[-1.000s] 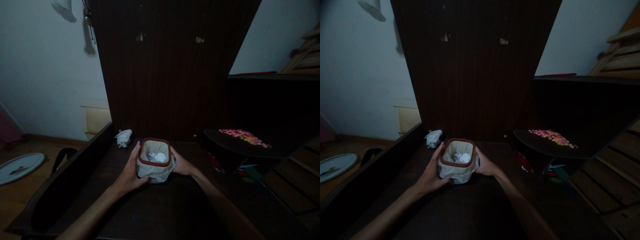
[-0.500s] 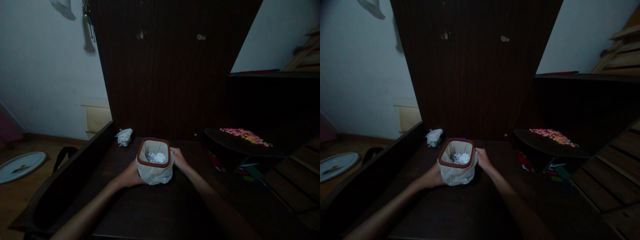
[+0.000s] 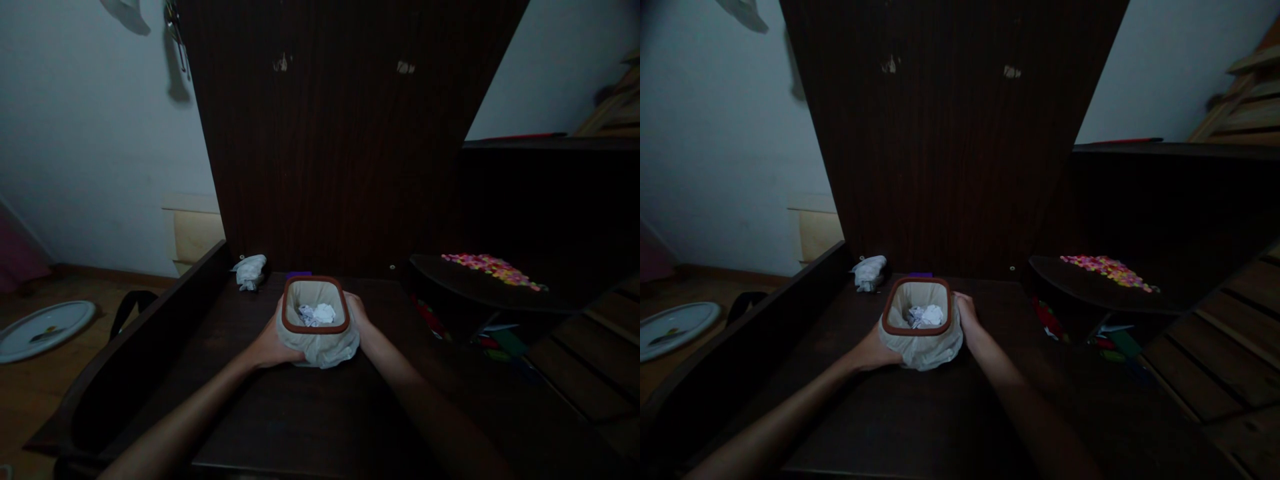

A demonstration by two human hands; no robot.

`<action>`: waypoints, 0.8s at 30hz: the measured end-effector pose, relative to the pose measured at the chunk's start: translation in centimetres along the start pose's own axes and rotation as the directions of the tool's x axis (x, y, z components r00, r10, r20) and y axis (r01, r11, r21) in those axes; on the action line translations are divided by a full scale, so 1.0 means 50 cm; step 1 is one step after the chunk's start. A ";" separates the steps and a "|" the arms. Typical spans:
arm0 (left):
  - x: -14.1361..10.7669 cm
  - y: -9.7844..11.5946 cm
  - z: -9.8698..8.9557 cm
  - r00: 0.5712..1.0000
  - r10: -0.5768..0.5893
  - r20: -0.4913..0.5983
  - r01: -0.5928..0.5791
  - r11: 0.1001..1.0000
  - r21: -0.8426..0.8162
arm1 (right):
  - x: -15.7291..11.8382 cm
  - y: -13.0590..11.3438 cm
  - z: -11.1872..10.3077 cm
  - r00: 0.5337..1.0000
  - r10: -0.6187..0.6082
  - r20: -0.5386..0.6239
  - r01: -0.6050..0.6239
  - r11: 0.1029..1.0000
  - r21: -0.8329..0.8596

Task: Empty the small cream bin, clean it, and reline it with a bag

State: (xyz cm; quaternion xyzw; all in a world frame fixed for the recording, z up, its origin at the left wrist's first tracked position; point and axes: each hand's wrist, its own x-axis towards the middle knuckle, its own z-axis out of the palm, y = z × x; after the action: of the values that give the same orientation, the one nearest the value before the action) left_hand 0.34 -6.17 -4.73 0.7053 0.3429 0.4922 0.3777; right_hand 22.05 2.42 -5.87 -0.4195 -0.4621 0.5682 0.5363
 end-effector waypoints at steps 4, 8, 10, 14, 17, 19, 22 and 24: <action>0.007 -0.010 0.010 0.999 -0.014 -0.050 0.015 1.000 0.018 | 0.003 -0.002 0.012 1.000 0.009 0.020 -0.010 0.999 0.050; 0.017 -0.019 0.012 0.997 0.026 -0.067 -0.025 1.000 0.015 | -0.026 -0.031 0.014 0.997 -0.007 0.080 -0.002 0.994 0.109; 0.022 -0.022 0.013 0.997 0.028 -0.071 -0.029 1.000 -0.010 | -0.050 -0.046 0.003 0.993 -0.016 0.120 -0.003 0.988 0.154; 0.030 -0.023 0.016 0.996 0.000 -0.087 -0.004 0.999 -0.048 | -0.089 -0.066 -0.040 0.937 -0.067 0.343 -0.019 0.970 0.241; 0.034 -0.017 0.017 0.997 -0.015 -0.082 0.010 0.998 -0.062 | -0.096 -0.070 -0.069 0.854 -0.117 0.507 0.070 0.991 0.111; 0.035 -0.013 0.017 0.997 -0.028 -0.069 0.023 0.997 -0.073 | -0.091 -0.070 -0.078 0.831 -0.140 0.539 0.159 0.987 0.012; 0.036 -0.011 0.016 0.995 -0.058 -0.075 0.051 0.994 -0.096 | -0.080 -0.069 -0.077 0.834 -0.175 0.523 0.246 0.967 -0.070; 0.035 -0.011 0.015 0.995 -0.064 -0.080 0.055 0.993 -0.107 | -0.074 -0.069 -0.072 0.867 -0.192 0.460 0.270 0.957 -0.109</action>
State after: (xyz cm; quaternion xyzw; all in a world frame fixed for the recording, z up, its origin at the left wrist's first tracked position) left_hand 1.47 -4.54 -4.64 0.6531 0.3530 0.5268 0.4141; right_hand 26.60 -1.02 -3.39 -0.2642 -0.6658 0.5390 0.4433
